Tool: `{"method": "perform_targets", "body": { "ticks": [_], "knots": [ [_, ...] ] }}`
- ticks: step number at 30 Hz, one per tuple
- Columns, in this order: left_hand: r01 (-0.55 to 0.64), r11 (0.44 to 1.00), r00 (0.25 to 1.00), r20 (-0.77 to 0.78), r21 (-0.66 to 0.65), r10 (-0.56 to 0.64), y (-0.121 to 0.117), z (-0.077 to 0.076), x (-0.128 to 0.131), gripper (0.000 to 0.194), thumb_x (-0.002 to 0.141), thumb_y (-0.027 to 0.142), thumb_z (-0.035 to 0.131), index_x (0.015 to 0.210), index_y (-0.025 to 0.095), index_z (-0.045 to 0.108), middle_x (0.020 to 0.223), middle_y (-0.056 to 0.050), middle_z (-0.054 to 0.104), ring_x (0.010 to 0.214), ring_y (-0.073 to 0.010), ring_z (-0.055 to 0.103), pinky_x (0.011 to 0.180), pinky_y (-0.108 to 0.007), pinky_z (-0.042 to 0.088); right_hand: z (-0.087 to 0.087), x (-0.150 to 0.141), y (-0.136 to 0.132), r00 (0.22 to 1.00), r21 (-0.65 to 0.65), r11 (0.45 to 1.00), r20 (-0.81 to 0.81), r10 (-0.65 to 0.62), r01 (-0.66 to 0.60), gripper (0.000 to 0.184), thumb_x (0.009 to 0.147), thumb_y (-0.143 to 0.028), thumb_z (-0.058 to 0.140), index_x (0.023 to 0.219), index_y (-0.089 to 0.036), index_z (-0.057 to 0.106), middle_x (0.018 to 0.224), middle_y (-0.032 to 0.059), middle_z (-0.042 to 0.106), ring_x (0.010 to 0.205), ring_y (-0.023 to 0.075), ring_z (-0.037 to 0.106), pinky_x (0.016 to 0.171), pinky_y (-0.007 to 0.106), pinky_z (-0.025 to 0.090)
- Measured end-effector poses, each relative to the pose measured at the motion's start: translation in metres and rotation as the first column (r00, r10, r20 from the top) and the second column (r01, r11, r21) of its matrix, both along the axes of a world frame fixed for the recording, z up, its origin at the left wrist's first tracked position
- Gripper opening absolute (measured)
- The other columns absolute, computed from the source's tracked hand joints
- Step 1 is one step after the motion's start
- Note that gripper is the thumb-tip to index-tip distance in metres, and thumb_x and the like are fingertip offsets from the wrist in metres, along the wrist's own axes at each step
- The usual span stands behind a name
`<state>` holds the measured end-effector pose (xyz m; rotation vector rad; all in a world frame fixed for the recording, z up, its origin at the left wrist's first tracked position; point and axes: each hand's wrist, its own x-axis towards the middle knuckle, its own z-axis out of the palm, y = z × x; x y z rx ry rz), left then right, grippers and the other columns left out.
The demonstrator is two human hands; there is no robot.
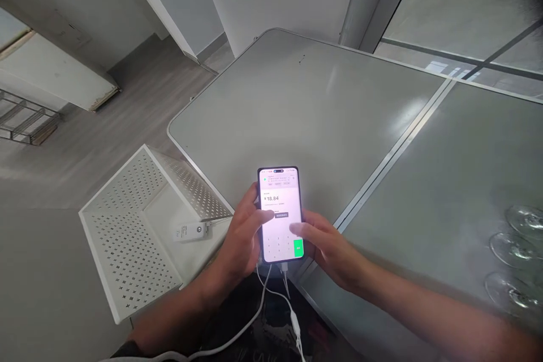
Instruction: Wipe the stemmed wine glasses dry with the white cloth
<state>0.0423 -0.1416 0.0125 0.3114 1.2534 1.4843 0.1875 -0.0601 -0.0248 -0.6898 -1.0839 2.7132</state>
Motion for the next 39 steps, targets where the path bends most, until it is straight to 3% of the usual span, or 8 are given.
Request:
{"method": "perform_targets", "body": {
  "ticks": [3, 8, 14, 20, 27, 35, 39],
  "knots": [
    [0.005, 1.000, 1.000, 0.012, 0.009, -0.005, 0.001, -0.001, 0.002, 0.044, 0.084, 0.021, 0.065, 0.128, 0.021, 0.060, 0.112, -0.010, 0.071, 0.106, -0.0320, 0.067, 0.085, -0.043, 0.055, -0.001, 0.000, -0.001, 1.000, 0.002, 1.000, 0.024, -0.009, 0.009, 0.040, 0.092, -0.042, 0.063, 0.123, -0.018, 0.072, 0.115, 0.0140, 0.075, 0.099, 0.0281, 0.071, 0.090, 0.047, 0.055],
    [-0.054, 0.998, 0.998, 0.043, -0.023, 0.055, 0.005, 0.001, 0.000, 0.044, 0.080, 0.020, 0.064, 0.124, 0.020, 0.061, 0.112, -0.010, 0.070, 0.108, -0.0329, 0.066, 0.086, -0.043, 0.054, -0.010, 0.003, 0.000, 0.995, 0.070, 0.995, -0.064, 0.073, -0.068, 0.061, 0.072, -0.025, 0.077, 0.132, -0.024, 0.066, 0.120, 0.0106, 0.074, 0.107, 0.0315, 0.068, 0.089, 0.046, 0.056],
    [-0.087, 0.996, 0.993, 0.078, -0.022, 0.089, 0.005, 0.005, -0.001, 0.037, 0.083, 0.023, 0.062, 0.120, 0.021, 0.063, 0.112, -0.009, 0.071, 0.107, -0.0321, 0.066, 0.087, -0.043, 0.054, -0.004, 0.003, 0.001, 0.993, 0.041, 0.997, -0.095, 0.076, -0.073, 0.056, 0.078, -0.031, 0.076, 0.133, -0.024, 0.065, 0.121, 0.0112, 0.073, 0.108, 0.0305, 0.068, 0.092, 0.047, 0.054],
    [-0.096, 0.995, 0.985, 0.147, 0.022, 0.092, 0.007, 0.006, 0.000, 0.033, 0.089, 0.034, 0.056, 0.118, 0.021, 0.065, 0.108, -0.009, 0.072, 0.104, -0.0313, 0.068, 0.088, -0.045, 0.053, 0.002, 0.002, 0.003, 0.991, 0.028, 0.993, -0.068, 0.113, -0.111, 0.056, 0.080, -0.038, 0.077, 0.132, -0.023, 0.063, 0.115, 0.0110, 0.073, 0.097, 0.0285, 0.070, 0.085, 0.045, 0.055],
    [-0.192, 0.969, 0.965, 0.152, -0.153, 0.215, 0.008, 0.005, -0.003, 0.033, 0.087, 0.045, 0.064, 0.100, 0.015, 0.072, 0.092, -0.010, 0.075, 0.099, -0.0329, 0.070, 0.086, -0.044, 0.054, 0.002, 0.001, 0.000, 0.986, 0.058, 0.986, -0.050, 0.158, -0.155, 0.049, 0.079, -0.030, 0.080, 0.124, -0.025, 0.064, 0.090, 0.0051, 0.076, 0.079, 0.0269, 0.071, 0.080, 0.046, 0.056],
    [-0.252, 0.950, 0.954, 0.115, -0.185, 0.276, 0.010, 0.004, -0.001, 0.032, 0.085, 0.045, 0.066, 0.095, 0.015, 0.073, 0.090, -0.010, 0.075, 0.097, -0.0326, 0.070, 0.084, -0.043, 0.054, -0.001, -0.002, -0.003, 0.991, 0.057, 0.989, 0.016, 0.133, -0.134, 0.036, 0.079, -0.031, 0.079, 0.112, -0.025, 0.064, 0.093, 0.0044, 0.075, 0.080, 0.0258, 0.071, 0.076, 0.043, 0.057],
    [-0.262, 0.946, 0.953, 0.105, -0.193, 0.285, 0.011, 0.003, -0.001, 0.029, 0.084, 0.042, 0.067, 0.095, 0.015, 0.072, 0.091, -0.010, 0.076, 0.099, -0.0331, 0.070, 0.085, -0.043, 0.054, -0.003, -0.002, -0.004, 0.988, 0.065, 0.987, 0.027, 0.149, -0.150, 0.039, 0.078, -0.031, 0.082, 0.111, -0.026, 0.063, 0.090, 0.0033, 0.076, 0.081, 0.0259, 0.072, 0.076, 0.042, 0.056]
  ]
}}
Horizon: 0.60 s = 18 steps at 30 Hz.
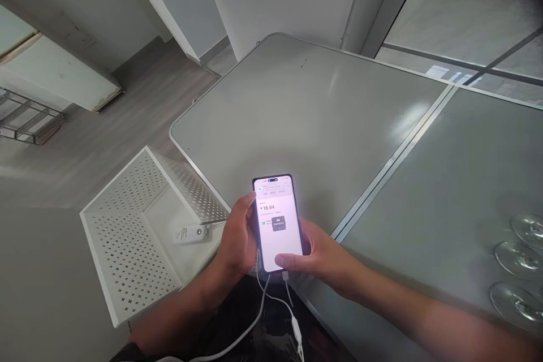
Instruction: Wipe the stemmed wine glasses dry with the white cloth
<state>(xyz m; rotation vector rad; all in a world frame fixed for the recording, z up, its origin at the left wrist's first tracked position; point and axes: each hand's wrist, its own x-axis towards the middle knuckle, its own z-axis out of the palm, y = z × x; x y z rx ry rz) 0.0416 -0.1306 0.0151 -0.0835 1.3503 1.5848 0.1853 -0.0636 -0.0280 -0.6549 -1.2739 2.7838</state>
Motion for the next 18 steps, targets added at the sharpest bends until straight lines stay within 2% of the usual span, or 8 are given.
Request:
{"method": "perform_targets", "body": {
  "ticks": [7, 18],
  "knots": [
    [0.023, 1.000, 1.000, 0.008, 0.015, -0.023, 0.0015, -0.0014, -0.0003, 0.030, 0.084, 0.042, 0.068, 0.097, 0.014, 0.072, 0.092, -0.011, 0.075, 0.099, -0.0330, 0.070, 0.086, -0.044, 0.053, 0.0007, -0.0018, 0.0030, 1.000, 0.018, 1.000, -0.013, 0.016, -0.016, 0.033, 0.076, -0.026, 0.080, 0.106, -0.026, 0.066, 0.084, 0.0020, 0.074, 0.081, 0.0264, 0.071, 0.080, 0.045, 0.056],
    [0.037, 0.999, 0.999, -0.002, -0.013, -0.037, 0.0014, -0.0012, -0.0015, 0.033, 0.087, 0.045, 0.066, 0.102, 0.016, 0.072, 0.094, -0.011, 0.075, 0.099, -0.0328, 0.070, 0.086, -0.044, 0.053, -0.0007, -0.0005, 0.0053, 0.999, 0.008, 1.000, -0.047, 0.017, -0.016, 0.044, 0.075, -0.024, 0.080, 0.115, -0.026, 0.062, 0.083, 0.0003, 0.075, 0.068, 0.0207, 0.066, 0.077, 0.042, 0.056]
  ]
}}
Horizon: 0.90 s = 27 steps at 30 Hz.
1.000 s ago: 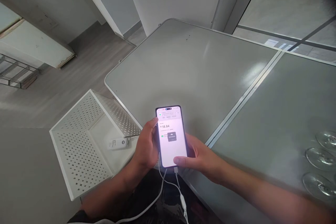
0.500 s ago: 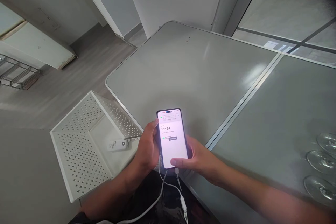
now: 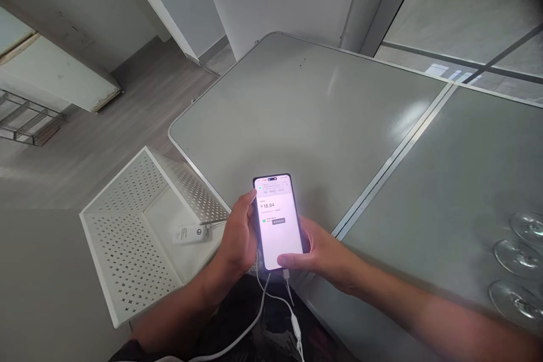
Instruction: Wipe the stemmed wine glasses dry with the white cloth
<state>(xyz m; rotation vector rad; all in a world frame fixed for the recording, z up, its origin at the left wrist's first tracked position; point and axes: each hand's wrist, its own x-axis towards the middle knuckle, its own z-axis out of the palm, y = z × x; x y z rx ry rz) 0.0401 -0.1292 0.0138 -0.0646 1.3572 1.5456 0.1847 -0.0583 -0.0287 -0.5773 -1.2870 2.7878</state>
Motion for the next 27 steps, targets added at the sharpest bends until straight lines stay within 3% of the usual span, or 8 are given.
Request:
{"method": "perform_targets", "body": {
  "ticks": [10, 15, 17, 21, 27],
  "knots": [
    [-0.007, 1.000, 1.000, 0.013, -0.025, 0.007, 0.004, 0.002, 0.000, 0.028, 0.088, 0.041, 0.064, 0.093, 0.015, 0.072, 0.088, -0.010, 0.075, 0.093, -0.0298, 0.071, 0.085, -0.044, 0.055, -0.004, 0.000, -0.002, 1.000, 0.005, 1.000, 0.009, -0.023, 0.023, 0.056, 0.073, -0.018, 0.080, 0.125, -0.026, 0.062, 0.087, 0.0032, 0.075, 0.072, 0.0252, 0.069, 0.078, 0.046, 0.056],
    [0.013, 1.000, 0.999, -0.034, -0.015, -0.013, 0.002, -0.001, -0.001, 0.030, 0.086, 0.042, 0.064, 0.095, 0.014, 0.071, 0.093, -0.012, 0.075, 0.097, -0.0325, 0.070, 0.084, -0.045, 0.056, -0.003, -0.001, -0.002, 0.999, -0.048, 0.998, 0.020, -0.033, 0.034, 0.047, 0.079, -0.026, 0.079, 0.123, -0.024, 0.063, 0.092, 0.0044, 0.074, 0.077, 0.0243, 0.069, 0.079, 0.045, 0.057],
    [0.096, 0.994, 0.993, -0.076, 0.043, -0.093, -0.002, -0.001, -0.002, 0.029, 0.078, 0.032, 0.071, 0.101, 0.014, 0.070, 0.098, -0.012, 0.075, 0.100, -0.0335, 0.070, 0.083, -0.043, 0.056, -0.001, -0.001, -0.002, 0.998, -0.078, 0.995, 0.029, -0.055, 0.057, 0.049, 0.081, -0.030, 0.077, 0.127, -0.023, 0.062, 0.104, 0.0070, 0.074, 0.082, 0.0241, 0.070, 0.077, 0.043, 0.058],
    [0.357, 0.914, 0.933, -0.118, 0.192, -0.339, -0.011, 0.000, -0.003, 0.070, 0.064, 0.011, 0.078, 0.130, 0.023, 0.059, 0.115, -0.011, 0.071, 0.103, -0.0349, 0.070, 0.076, -0.039, 0.058, 0.004, 0.001, 0.000, 0.990, -0.144, 0.979, 0.024, -0.140, 0.142, 0.050, 0.085, -0.035, 0.072, 0.132, -0.021, 0.061, 0.114, 0.0109, 0.072, 0.088, 0.0246, 0.070, 0.076, 0.040, 0.058],
    [0.465, 0.861, 0.883, -0.180, 0.207, -0.434, -0.015, -0.003, -0.004, 0.087, 0.067, 0.012, 0.077, 0.146, 0.027, 0.043, 0.129, -0.015, 0.064, 0.111, -0.0381, 0.067, 0.074, -0.041, 0.061, 0.002, 0.005, 0.001, 0.987, -0.208, 0.968, -0.039, -0.155, 0.143, 0.051, 0.087, -0.033, 0.067, 0.136, -0.021, 0.057, 0.120, 0.0120, 0.071, 0.095, 0.0257, 0.070, 0.074, 0.038, 0.058]
  ]
}}
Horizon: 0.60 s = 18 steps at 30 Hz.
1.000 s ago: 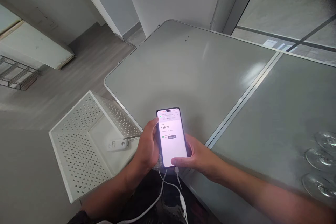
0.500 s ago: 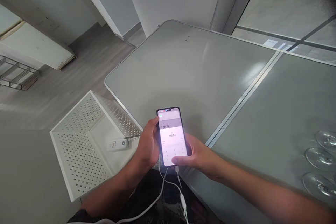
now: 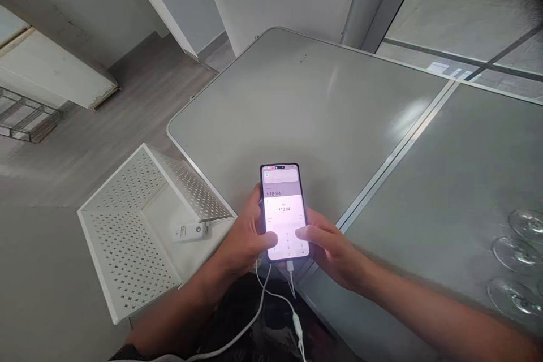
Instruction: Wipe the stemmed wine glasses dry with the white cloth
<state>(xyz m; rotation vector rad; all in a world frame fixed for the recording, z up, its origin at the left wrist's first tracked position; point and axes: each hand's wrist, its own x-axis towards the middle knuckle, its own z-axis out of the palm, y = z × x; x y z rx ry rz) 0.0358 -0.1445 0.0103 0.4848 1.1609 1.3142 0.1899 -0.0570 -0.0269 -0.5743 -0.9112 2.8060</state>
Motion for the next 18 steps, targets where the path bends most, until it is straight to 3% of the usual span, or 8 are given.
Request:
{"method": "perform_targets", "body": {
  "ticks": [5, 10, 18],
  "knots": [
    [0.044, 0.997, 0.998, -0.043, 0.068, -0.041, -0.0022, -0.0066, -0.0030, 0.089, 0.066, 0.017, 0.080, 0.145, 0.027, 0.040, 0.134, -0.014, 0.061, 0.117, -0.0383, 0.063, 0.082, -0.045, 0.060, 0.0008, -0.0037, -0.0010, 0.998, 0.068, 0.998, 0.062, 0.011, -0.016, 0.046, 0.081, -0.024, 0.072, 0.126, -0.020, 0.062, 0.116, 0.0108, 0.072, 0.092, 0.0244, 0.070, 0.072, 0.036, 0.057],
    [0.055, 0.998, 0.995, -0.088, 0.017, -0.053, -0.0061, -0.0085, -0.0032, 0.083, 0.068, 0.019, 0.080, 0.142, 0.027, 0.041, 0.126, -0.012, 0.064, 0.104, -0.0326, 0.068, 0.076, -0.040, 0.059, 0.0007, -0.0008, -0.0011, 0.996, -0.031, 0.998, 0.078, -0.044, 0.046, 0.034, 0.083, -0.024, 0.064, 0.117, -0.021, 0.066, 0.117, 0.0091, 0.072, 0.099, 0.0247, 0.070, 0.074, 0.035, 0.056],
    [0.055, 0.998, 0.977, -0.204, -0.014, -0.057, -0.0060, -0.0076, -0.0042, 0.086, 0.067, 0.011, 0.079, 0.143, 0.029, 0.042, 0.129, -0.011, 0.062, 0.106, -0.0303, 0.065, 0.081, -0.040, 0.057, 0.0038, -0.0010, 0.0013, 0.998, 0.001, 1.000, -0.050, 0.027, -0.027, 0.063, 0.078, -0.019, 0.066, 0.140, -0.025, 0.054, 0.125, 0.0098, 0.069, 0.100, 0.0259, 0.070, 0.080, 0.041, 0.057]
  ]
}}
